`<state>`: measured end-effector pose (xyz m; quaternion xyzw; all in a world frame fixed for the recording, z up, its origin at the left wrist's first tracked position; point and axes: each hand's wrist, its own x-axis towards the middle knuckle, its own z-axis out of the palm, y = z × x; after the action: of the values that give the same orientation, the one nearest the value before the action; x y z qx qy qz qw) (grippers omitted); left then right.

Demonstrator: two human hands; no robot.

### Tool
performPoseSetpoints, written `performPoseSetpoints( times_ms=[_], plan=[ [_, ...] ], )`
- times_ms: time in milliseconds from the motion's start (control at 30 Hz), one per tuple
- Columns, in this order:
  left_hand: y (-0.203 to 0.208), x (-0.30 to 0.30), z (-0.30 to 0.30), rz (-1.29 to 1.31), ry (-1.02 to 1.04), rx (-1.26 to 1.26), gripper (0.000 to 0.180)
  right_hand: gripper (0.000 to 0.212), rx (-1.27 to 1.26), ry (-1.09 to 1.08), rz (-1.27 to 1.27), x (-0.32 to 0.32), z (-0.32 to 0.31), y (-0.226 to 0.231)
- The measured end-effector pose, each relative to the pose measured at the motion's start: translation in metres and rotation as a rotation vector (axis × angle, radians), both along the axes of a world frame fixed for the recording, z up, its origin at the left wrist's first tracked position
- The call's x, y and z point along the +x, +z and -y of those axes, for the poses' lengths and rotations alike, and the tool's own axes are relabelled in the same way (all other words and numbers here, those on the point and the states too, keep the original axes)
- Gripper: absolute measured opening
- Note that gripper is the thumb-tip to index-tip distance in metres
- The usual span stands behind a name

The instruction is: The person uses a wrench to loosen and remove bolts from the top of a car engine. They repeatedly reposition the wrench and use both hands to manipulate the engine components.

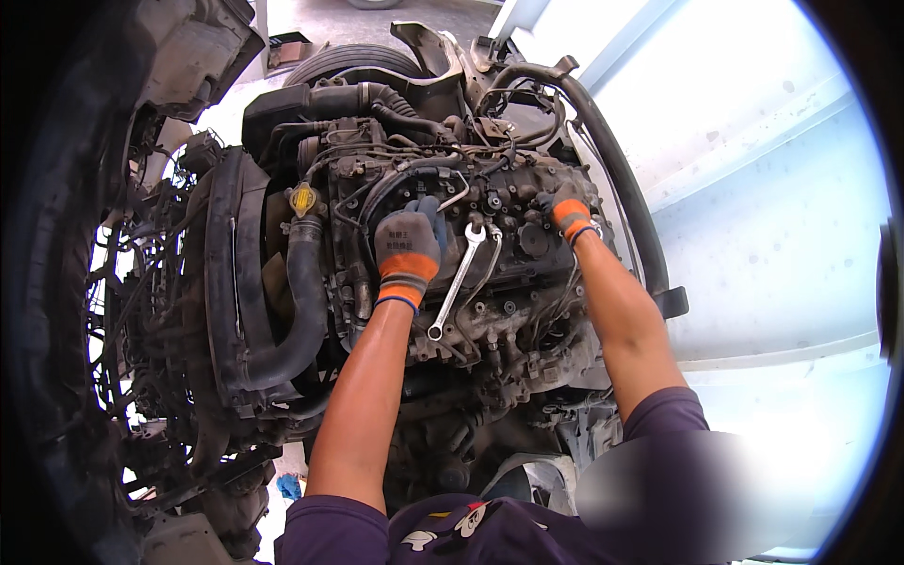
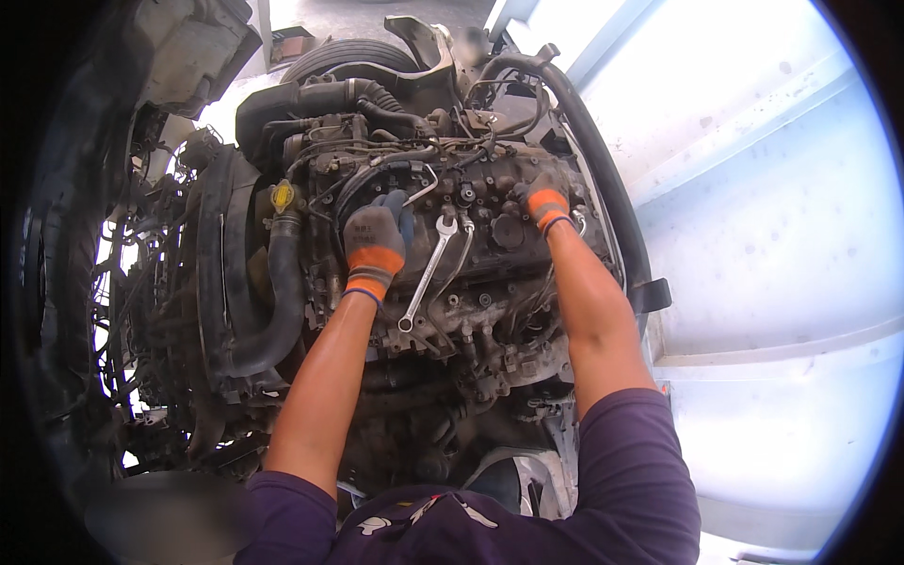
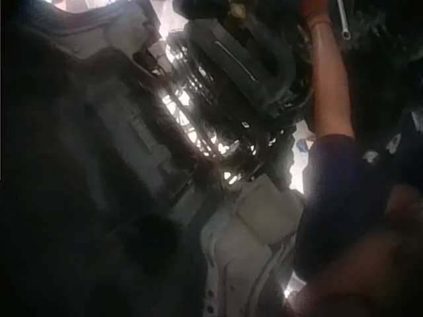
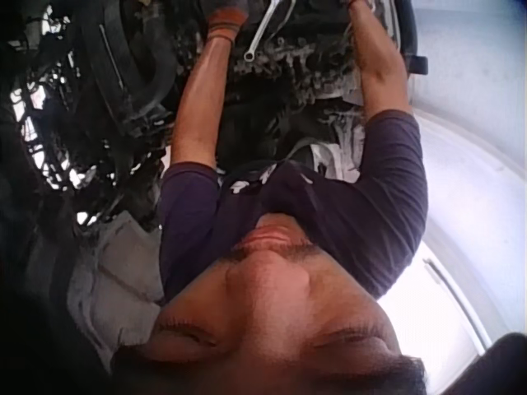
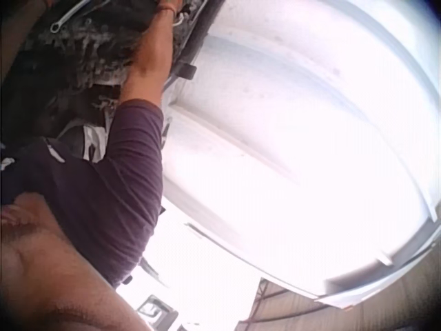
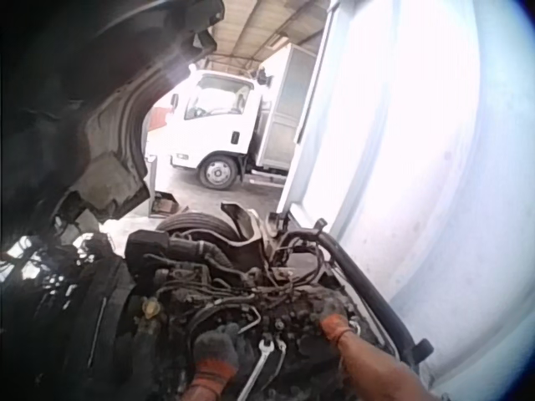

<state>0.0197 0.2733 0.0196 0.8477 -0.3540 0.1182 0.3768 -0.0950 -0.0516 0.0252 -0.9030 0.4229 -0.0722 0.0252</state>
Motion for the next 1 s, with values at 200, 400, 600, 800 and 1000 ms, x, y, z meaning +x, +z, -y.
performPoseSetpoints(
  times_ms=[200, 400, 600, 800, 1000],
  plan=[
    [0.001, 0.0, -0.001, 0.011, 0.005, -0.012, 0.015, 0.074, 0.113, -0.06, -0.074, 0.003, -0.006, 0.01],
    [0.004, -0.004, 0.001, -0.006, -0.001, 0.01, 0.014, 0.07, 0.064, -0.068, 0.027, -0.004, 0.001, -0.001],
    [0.002, 0.0, 0.002, 0.009, -0.002, 0.003, 0.014, 0.062, 0.052, -0.049, -0.06, -0.004, -0.006, 0.008],
    [0.002, -0.002, -0.003, -0.002, 0.012, 0.026, 0.013, 0.046, 0.138, -0.102, -0.226, 0.01, -0.041, 0.042],
    [0.002, -0.006, -0.001, -0.021, -0.001, 0.015, 0.012, 0.058, -0.078, -0.03, 0.082, -0.009, -0.022, 0.004]
  ],
)
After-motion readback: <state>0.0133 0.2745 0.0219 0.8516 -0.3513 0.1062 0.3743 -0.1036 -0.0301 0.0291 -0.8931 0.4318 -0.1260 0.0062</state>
